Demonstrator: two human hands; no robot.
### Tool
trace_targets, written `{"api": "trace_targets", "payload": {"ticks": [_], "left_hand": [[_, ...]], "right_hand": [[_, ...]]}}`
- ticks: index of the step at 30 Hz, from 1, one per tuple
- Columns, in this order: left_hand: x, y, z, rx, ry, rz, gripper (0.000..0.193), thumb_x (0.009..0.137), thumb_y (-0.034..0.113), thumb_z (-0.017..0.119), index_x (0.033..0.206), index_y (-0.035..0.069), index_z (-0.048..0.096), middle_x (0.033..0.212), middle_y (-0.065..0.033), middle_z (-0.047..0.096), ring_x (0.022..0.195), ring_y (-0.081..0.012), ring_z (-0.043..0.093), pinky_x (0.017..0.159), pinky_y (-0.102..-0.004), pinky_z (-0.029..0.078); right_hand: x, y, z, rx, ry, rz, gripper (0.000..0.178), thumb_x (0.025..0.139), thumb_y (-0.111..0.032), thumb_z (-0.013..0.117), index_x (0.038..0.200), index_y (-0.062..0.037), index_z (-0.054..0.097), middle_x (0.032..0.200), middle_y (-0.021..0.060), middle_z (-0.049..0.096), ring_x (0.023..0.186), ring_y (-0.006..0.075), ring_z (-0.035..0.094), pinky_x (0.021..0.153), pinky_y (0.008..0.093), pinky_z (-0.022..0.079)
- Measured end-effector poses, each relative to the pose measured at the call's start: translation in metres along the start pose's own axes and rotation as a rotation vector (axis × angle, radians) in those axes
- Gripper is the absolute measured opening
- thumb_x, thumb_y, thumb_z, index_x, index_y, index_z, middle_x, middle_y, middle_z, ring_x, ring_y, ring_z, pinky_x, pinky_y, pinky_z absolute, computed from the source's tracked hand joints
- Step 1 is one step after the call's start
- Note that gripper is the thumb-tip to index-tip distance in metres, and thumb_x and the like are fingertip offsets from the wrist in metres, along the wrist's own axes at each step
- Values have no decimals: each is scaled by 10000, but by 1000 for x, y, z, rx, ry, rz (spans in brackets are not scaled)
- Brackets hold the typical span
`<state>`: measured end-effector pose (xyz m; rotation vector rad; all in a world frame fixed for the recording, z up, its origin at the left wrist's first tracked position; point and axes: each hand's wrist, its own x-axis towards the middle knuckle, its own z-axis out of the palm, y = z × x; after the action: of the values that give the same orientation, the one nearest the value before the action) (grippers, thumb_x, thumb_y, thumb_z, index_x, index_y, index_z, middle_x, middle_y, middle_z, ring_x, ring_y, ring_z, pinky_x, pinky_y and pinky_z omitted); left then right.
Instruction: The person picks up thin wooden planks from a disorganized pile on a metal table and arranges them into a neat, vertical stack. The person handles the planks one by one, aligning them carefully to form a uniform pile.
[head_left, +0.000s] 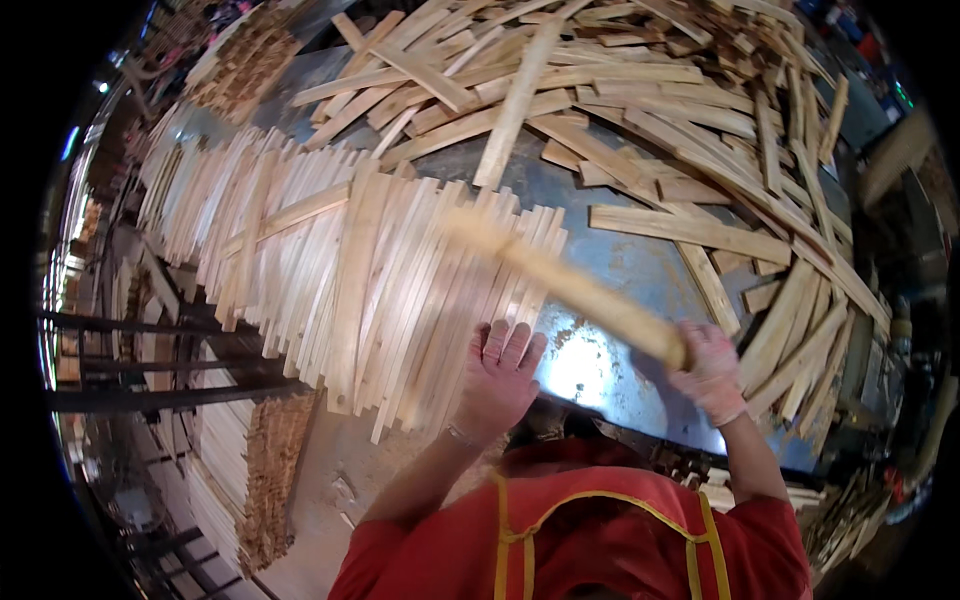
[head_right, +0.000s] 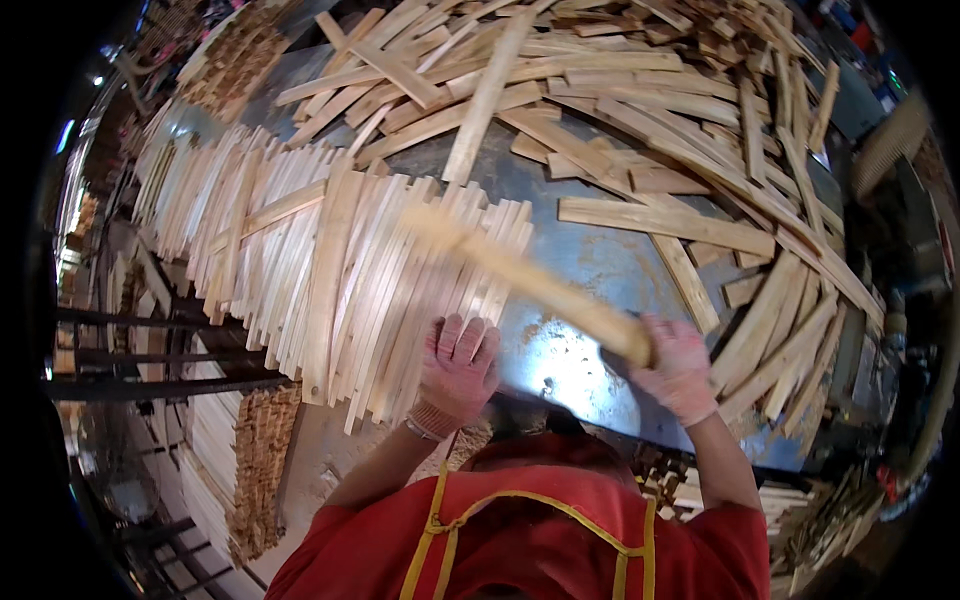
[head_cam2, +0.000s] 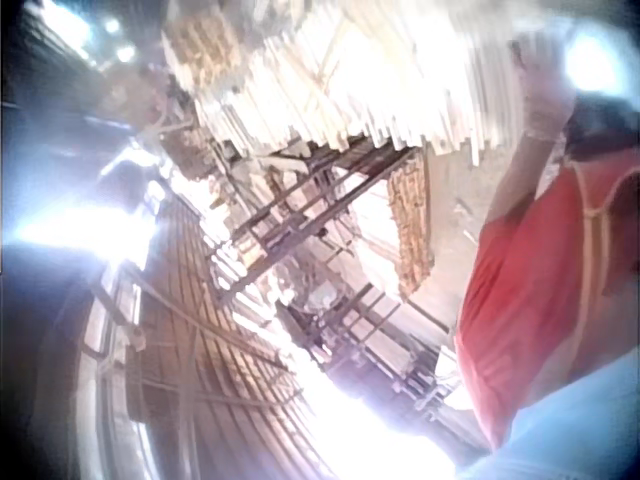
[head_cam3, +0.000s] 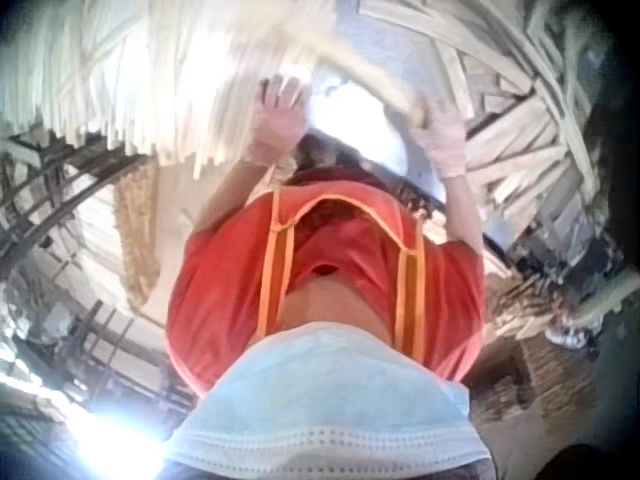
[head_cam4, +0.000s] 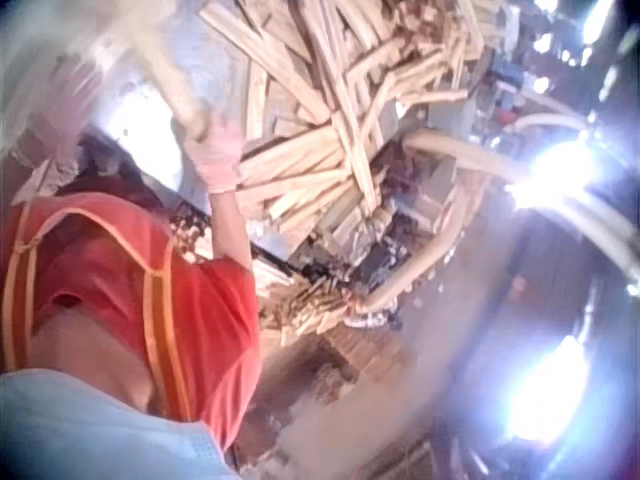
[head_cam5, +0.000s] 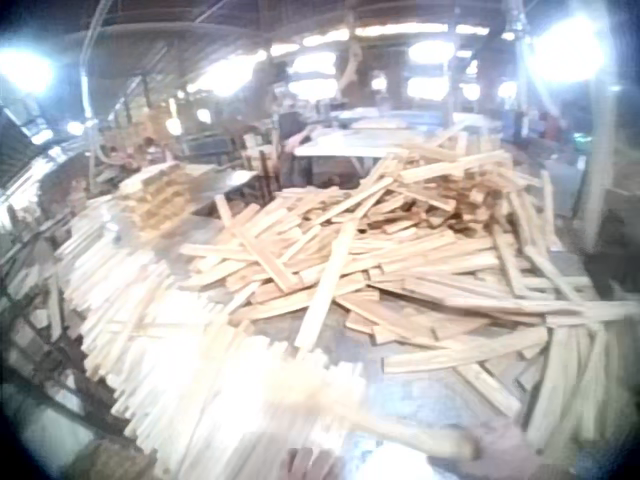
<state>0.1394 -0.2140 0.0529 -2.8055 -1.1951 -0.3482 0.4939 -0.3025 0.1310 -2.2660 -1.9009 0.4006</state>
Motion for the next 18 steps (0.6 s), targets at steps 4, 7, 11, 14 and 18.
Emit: {"api": "trace_targets", "payload": {"ticks": [4, 7, 11, 14, 18], "left_hand": [[16, -35, -61, 122, -245, 129, 516, 944, 250, 651, 1448, 138, 622, 1303, -131, 635, 1209, -350, 631, 1104, -529, 488], [-15, -109, -55, -173, -325, -265, 641, 924, 209, 694, 1538, 98, 543, 1224, -176, 679, 966, -373, 710, 933, -503, 579], [-2, -145, -76, -135, -341, -763, 737, 945, 234, 709, 1617, 91, 443, 1379, -175, 667, 1293, -365, 651, 1025, -515, 526], [-28, -177, -61, 75, -292, -816, 802, 967, 293, 703, 1670, 106, 364, 1627, -192, 499, 1498, -375, 483, 1185, -537, 409], [-20, -139, -46, 225, -374, -688, 911, 1015, 426, 670, 1732, 74, 233, 1763, -186, 341, 1639, -351, 286, 1329, -536, 218]], "right_hand": [[19, -52, 26, -7, 60, -541, 642, 791, -390, 851, 1350, -137, 664, 1240, 143, 679, 1120, 361, 673, 963, 478, 559], [53, -90, 21, 79, 370, -359, 579, 822, -323, 801, 1346, -122, 659, 1330, 137, 661, 1315, 360, 598, 1089, 485, 502], [105, -31, 49, 13, 193, -75, 635, 855, -304, 776, 1443, -131, 612, 1438, 155, 617, 1401, 371, 543, 1154, 500, 466], [141, 17, 56, -97, 112, 25, 688, 868, -299, 763, 1511, -139, 578, 1513, 160, 583, 1456, 385, 504, 1204, 502, 429], [181, 72, 59, -310, 196, 108, 658, 877, -257, 748, 1508, -155, 591, 1505, 125, 600, 1443, 356, 515, 1188, 490, 437]]}}
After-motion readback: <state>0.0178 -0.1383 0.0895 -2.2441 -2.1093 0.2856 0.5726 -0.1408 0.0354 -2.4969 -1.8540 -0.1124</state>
